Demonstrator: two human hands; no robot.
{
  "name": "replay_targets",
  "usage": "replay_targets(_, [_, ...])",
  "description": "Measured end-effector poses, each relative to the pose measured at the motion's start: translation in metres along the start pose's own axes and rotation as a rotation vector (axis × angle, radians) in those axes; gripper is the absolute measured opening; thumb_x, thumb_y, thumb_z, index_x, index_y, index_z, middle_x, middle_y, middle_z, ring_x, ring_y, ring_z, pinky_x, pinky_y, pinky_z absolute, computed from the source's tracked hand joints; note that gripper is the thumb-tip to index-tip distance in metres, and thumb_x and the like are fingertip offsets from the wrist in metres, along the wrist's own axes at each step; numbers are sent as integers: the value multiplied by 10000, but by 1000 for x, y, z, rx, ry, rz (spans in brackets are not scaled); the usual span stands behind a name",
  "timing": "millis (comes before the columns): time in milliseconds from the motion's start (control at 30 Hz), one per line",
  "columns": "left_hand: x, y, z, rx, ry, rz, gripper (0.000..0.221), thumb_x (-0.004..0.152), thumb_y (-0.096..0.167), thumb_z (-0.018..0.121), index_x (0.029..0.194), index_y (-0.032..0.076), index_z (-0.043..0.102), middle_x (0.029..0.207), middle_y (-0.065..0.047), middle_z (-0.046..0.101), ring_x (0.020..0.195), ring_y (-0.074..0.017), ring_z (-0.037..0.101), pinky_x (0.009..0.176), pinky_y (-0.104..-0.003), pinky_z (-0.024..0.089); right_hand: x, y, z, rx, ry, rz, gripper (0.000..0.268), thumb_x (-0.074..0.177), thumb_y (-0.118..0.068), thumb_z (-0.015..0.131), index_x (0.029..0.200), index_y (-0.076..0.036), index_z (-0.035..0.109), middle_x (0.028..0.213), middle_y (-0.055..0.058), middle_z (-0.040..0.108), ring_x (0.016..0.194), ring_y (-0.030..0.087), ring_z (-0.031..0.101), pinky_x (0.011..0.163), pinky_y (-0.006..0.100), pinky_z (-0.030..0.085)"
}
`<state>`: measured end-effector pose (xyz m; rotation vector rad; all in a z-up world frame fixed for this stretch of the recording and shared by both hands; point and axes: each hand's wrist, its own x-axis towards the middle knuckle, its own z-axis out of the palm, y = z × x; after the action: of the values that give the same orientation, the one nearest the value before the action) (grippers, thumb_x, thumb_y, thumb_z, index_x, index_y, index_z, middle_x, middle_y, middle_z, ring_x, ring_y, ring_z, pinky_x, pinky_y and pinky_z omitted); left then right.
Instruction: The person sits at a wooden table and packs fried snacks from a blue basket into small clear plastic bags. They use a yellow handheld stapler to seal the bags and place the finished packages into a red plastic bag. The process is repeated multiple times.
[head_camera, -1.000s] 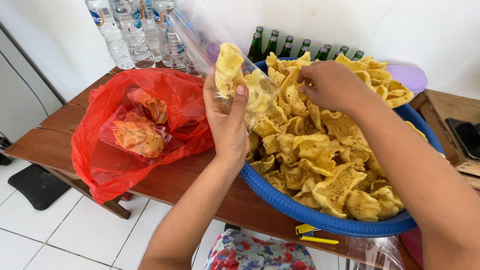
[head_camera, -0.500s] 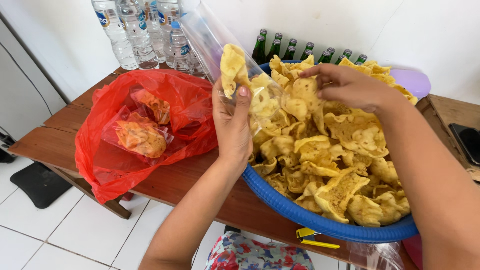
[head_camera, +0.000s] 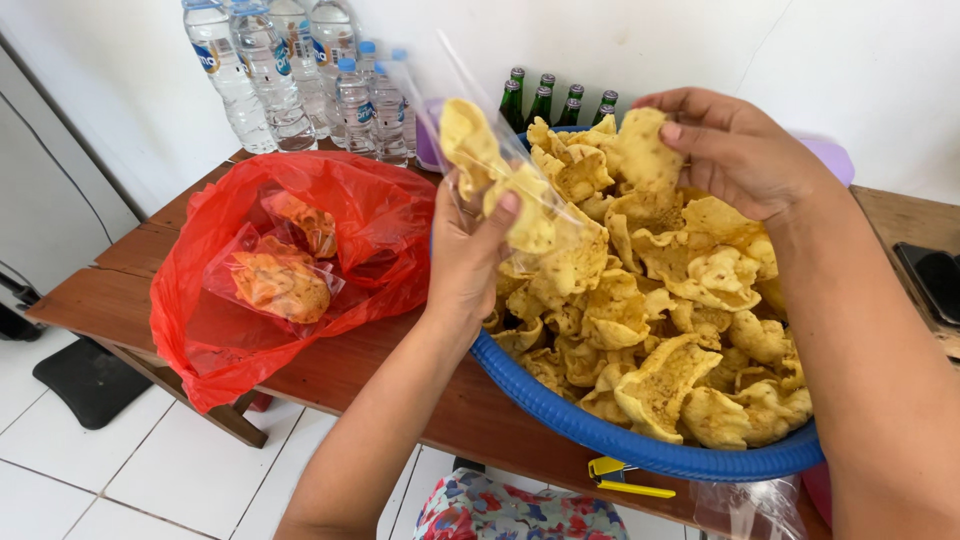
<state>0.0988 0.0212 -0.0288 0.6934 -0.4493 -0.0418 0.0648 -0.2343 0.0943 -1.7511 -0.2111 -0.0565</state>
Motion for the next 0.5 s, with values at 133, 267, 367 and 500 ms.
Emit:
replay_targets(133, [0, -1, 5, 167, -149, -57, 863, 755, 128, 875, 1466, 63, 391, 1318, -151, 615, 1196, -254, 650, 980, -406, 580, -9, -5, -3, -71, 159, -143, 429, 961, -61, 702, 1380, -39, 613, 1177, 43, 690, 1019, 101, 679, 853, 254, 560])
replay_targets(267, [-8, 0, 11, 470, -312, -12, 841, 756, 154, 896, 1451, 43, 436, 1319, -154, 628, 1178, -256, 662, 982, -389, 598, -25, -12, -13, 90, 111, -379, 290, 1049, -1, 707, 1315, -7, 592, 1156, 89, 699, 1051, 148, 707, 960, 322, 598])
replay_targets(367, [-16, 4, 17, 826, -356, 195, 826, 749, 211, 923, 1415, 45, 463, 1244, -146, 688, 1142, -263, 705, 972, -377, 579, -37, -17, -19, 207, 67, -475, 223, 1085, 11, 693, 1276, -23, 582, 1133, 124, 716, 1054, 188, 723, 991, 373, 610])
replay_targets(500, [-22, 10, 25, 1047, -337, 293, 813, 737, 277, 926, 1379, 54, 481, 1188, -159, 714, 1057, -302, 712, 904, -385, 571, -46, -24, -17, 355, 59, -506, 150, 1094, 8, 665, 1190, -29, 556, 1160, 133, 714, 1093, 223, 732, 1030, 431, 622])
